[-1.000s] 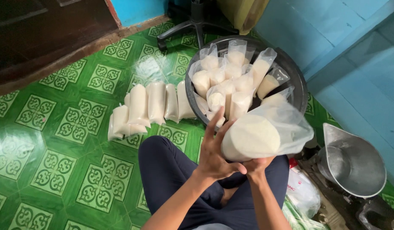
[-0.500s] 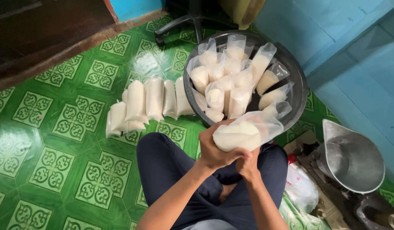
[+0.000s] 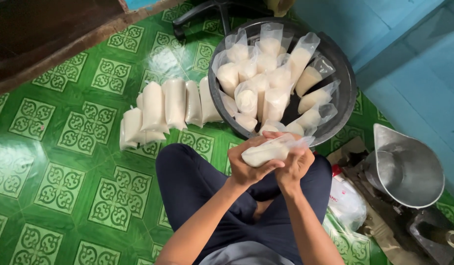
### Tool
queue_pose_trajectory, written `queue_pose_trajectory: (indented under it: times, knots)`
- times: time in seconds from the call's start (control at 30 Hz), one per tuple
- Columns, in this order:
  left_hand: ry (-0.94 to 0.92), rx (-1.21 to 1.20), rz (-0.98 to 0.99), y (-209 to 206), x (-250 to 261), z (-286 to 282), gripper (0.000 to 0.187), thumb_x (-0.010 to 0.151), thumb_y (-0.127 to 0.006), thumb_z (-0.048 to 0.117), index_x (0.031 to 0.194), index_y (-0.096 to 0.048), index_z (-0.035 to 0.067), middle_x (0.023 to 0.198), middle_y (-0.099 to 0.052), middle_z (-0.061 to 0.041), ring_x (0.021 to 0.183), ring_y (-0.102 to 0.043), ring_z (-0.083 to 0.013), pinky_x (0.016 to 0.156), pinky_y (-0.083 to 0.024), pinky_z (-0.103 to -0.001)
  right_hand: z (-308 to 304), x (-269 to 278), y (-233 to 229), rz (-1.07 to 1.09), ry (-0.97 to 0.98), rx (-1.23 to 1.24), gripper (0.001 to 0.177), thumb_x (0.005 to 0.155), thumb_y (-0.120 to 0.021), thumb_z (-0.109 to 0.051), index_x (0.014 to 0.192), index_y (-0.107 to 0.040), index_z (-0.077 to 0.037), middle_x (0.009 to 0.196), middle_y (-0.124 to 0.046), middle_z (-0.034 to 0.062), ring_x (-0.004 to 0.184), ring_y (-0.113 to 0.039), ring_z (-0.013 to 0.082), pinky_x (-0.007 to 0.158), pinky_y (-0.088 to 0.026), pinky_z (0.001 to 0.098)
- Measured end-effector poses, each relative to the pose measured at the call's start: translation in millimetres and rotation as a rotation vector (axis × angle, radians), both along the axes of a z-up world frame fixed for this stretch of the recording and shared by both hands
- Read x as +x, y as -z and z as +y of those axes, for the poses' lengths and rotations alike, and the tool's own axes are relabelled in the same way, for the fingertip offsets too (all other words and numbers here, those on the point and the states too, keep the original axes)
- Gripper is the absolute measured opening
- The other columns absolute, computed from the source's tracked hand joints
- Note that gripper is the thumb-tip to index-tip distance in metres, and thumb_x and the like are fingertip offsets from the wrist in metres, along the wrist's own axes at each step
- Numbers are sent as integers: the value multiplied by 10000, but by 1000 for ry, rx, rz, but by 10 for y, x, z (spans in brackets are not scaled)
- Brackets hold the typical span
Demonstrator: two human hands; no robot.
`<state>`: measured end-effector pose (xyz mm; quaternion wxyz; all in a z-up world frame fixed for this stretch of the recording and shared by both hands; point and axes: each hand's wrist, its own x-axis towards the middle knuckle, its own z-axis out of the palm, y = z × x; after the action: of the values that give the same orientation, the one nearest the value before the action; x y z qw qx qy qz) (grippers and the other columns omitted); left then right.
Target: Tying plastic bags filled with white powder and organizing them in a basin.
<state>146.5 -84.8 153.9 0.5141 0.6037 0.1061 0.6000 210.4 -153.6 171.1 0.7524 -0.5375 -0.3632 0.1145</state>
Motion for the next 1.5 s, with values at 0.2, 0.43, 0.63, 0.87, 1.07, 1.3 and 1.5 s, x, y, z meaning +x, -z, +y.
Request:
queue_pose_trajectory:
  times: [0.2,0.43,0.63,0.87,1.07,1.3,1.5]
  knots:
    - [14,48,49,90,98,65,533,689,-875,451,906,-725,-12,811,-736,-126,730,-735,-219,658,-573,-267,194,-74,-248,-102,314,-69,653,1023,-321,-505,697,-614,-20,705,-691,151,569,-621,158,608,-513,263]
    - [20,27,-19,24,422,147,510,710,-856,452,900,-718,0,778,-723,-119,718,-728,-208,623,-563,-293,103,473,92,-203,280,-30,508,1058,-440,-371,731,-501,14,750,-532,121,661,-465,158,624,-409,267]
    - [-4,22,-84,84,722,137,497,711,-875,396,933,-698,-12,855,-729,-143,778,-728,-230,655,-563,-316,206,737,-47,-142,33,67,506,1072,-358,-370,927,-519,87,974,-666,275,899,-666,323,866,-536,353]
    - [-47,16,-97,273,894,85,465,737,-872,332,940,-687,-43,892,-730,-182,833,-732,-272,699,-561,-336,430,506,-563,-136,332,85,606,1047,-444,-461,558,-456,-104,474,-445,-32,515,-336,30,477,-336,198]
    - [-13,157,16,98,757,159,511,803,-799,407,1046,-677,-25,1077,-720,-185,997,-709,-320,837,-562,-379,299,1000,-46,-203,99,122,537,1036,-479,-397,664,-582,-22,727,-692,202,759,-709,344,714,-539,361]
    - [-38,235,218,-106,574,295,101,852,-774,157,847,-765,57,894,-768,-94,809,-746,-285,670,-598,-326,125,1064,-17,-62,28,30,471,958,-623,-389,720,-650,17,758,-693,190,789,-679,238,738,-545,354]
    - [-55,188,246,-173,549,312,69,852,-781,135,881,-771,73,846,-762,-113,797,-729,-310,625,-585,-329,135,1068,-53,-37,-33,-20,505,901,-637,-467,756,-697,13,812,-717,202,804,-700,244,758,-527,302]
